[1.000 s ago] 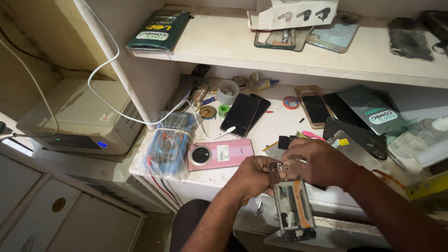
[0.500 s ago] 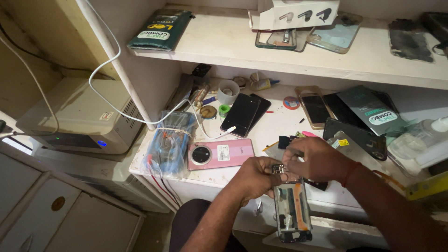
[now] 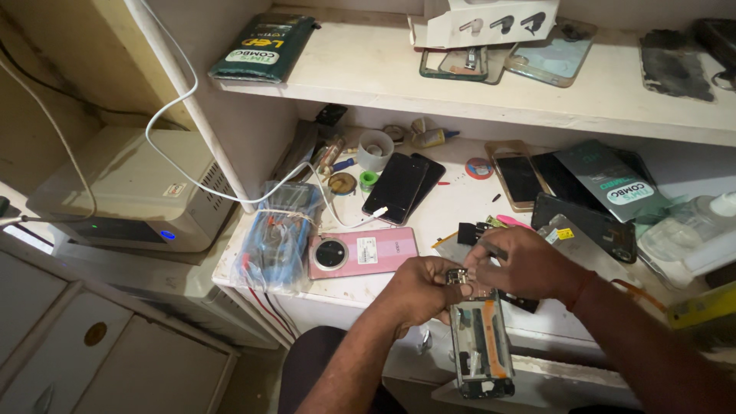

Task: The person disassembles a smartphone at a cluttered repair workbench, removing internal components by hand and using a screwdriver to unscrew and pry parts from the phone chassis, handling small components and a replacement part among other phones and tools on the desk.

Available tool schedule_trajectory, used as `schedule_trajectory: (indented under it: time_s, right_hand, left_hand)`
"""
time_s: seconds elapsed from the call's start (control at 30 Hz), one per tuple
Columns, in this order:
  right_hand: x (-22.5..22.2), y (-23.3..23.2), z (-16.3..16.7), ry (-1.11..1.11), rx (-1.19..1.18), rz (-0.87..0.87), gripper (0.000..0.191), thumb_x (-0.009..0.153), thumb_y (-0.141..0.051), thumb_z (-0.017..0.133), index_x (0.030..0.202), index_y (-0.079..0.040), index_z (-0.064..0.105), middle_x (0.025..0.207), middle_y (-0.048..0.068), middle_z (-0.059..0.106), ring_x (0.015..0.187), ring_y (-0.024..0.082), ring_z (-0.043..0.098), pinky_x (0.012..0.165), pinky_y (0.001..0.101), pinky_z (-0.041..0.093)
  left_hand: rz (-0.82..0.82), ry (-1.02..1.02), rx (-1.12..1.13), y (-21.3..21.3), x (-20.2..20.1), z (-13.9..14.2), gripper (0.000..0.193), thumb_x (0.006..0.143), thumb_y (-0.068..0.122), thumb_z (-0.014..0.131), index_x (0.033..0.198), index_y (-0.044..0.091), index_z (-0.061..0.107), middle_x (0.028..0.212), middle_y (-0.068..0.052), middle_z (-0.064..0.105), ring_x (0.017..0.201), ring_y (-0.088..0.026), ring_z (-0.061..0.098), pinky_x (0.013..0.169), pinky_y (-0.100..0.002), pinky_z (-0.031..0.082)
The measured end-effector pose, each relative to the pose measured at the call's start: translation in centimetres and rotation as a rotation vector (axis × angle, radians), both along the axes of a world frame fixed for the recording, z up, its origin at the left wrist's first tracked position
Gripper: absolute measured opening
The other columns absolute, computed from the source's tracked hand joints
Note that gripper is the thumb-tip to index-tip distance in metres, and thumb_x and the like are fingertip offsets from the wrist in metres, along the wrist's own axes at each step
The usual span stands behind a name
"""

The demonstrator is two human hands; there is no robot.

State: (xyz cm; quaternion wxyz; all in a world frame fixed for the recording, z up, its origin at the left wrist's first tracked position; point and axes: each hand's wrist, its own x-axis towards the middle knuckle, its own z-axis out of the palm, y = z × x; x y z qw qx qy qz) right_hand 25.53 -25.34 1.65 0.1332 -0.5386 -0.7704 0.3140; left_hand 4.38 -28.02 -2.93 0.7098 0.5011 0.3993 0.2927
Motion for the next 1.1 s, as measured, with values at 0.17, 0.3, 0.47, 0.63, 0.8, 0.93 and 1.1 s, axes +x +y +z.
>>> schedule_trajectory:
  time_s: [0.17,0.3,0.47,0.63,0.8,0.93,1.1]
  right_hand:
    - [-0.1,-0.2,-0.5,0.032,0.008,-0.031,0.015,0.078,-0.021,0.079,0.087,-0.009,0.081,0.078,0.003,0.075,0.07,0.013,0.068,0.065,0.0306,0.055]
    - [-0.1,-0.3,-0.6,0.027,-0.004,-0.069,0.018,0.079,-0.023,0.08,0.091,-0.011,0.081,0.08,0.002,0.076,0.069,0.013,0.068,0.064,0.0301,0.056]
    - [-0.1,-0.1,-0.7,0.091,-0.061,-0.077,0.015,0.079,-0.018,0.077,0.087,-0.007,0.082,0.081,0.006,0.078,0.074,0.012,0.072,0.07,0.0299,0.058]
    - [-0.3,0.3,-0.8,0.169,-0.189,-0.129,0.016,0.078,-0.016,0.076,0.087,-0.004,0.08,0.081,0.007,0.078,0.076,0.015,0.074,0.074,0.0327,0.06]
    - [-0.3,0.2,-0.2,0.091,-0.125,-0.093,0.016,0.079,-0.017,0.077,0.09,-0.006,0.081,0.082,0.005,0.079,0.077,0.013,0.074,0.075,0.0302,0.059]
    - [-0.5,-0.9,0.4,-0.051,-0.117,-0.2,0.016,0.083,-0.019,0.08,0.093,-0.008,0.081,0.08,0.011,0.076,0.072,0.02,0.069,0.07,0.036,0.056]
    - [-0.8,-2.4,1.0,0.016,0.355,0.104,0.015,0.077,-0.016,0.075,0.089,-0.008,0.08,0.087,0.005,0.076,0.077,0.02,0.074,0.073,0.0332,0.058]
  left_hand:
    - [-0.001,0.008,-0.013,0.1,0.1,0.0,0.031,0.088,0.009,0.078,0.115,-0.005,0.07,0.088,-0.01,0.076,0.066,-0.011,0.067,0.05,-0.022,0.054]
    - [0.001,0.01,-0.011,0.1,0.1,0.0,0.032,0.088,0.009,0.077,0.116,-0.005,0.069,0.088,-0.01,0.076,0.066,-0.01,0.067,0.05,-0.022,0.053]
    - [-0.002,0.035,-0.022,0.1,0.0,0.1,0.034,0.087,0.011,0.077,0.116,-0.005,0.069,0.088,-0.01,0.077,0.067,-0.01,0.068,0.05,-0.022,0.054]
    - [-0.001,0.021,-0.007,0.1,0.0,0.1,0.035,0.086,0.011,0.079,0.117,-0.005,0.071,0.087,-0.011,0.076,0.065,-0.011,0.067,0.049,-0.022,0.054]
    - [0.001,0.027,-0.017,0.1,-0.1,0.1,0.034,0.086,0.01,0.079,0.117,-0.003,0.07,0.086,-0.009,0.076,0.065,-0.01,0.068,0.05,-0.022,0.054]
    - [0.001,-0.009,-0.015,0.1,-0.1,-0.1,0.033,0.086,0.009,0.079,0.116,-0.004,0.072,0.085,-0.009,0.076,0.064,-0.011,0.067,0.05,-0.022,0.054]
    - [0.0,-0.056,-0.026,0.3,0.0,-0.6,0.034,0.087,0.013,0.08,0.115,-0.004,0.072,0.087,-0.009,0.076,0.065,-0.012,0.068,0.051,-0.023,0.055]
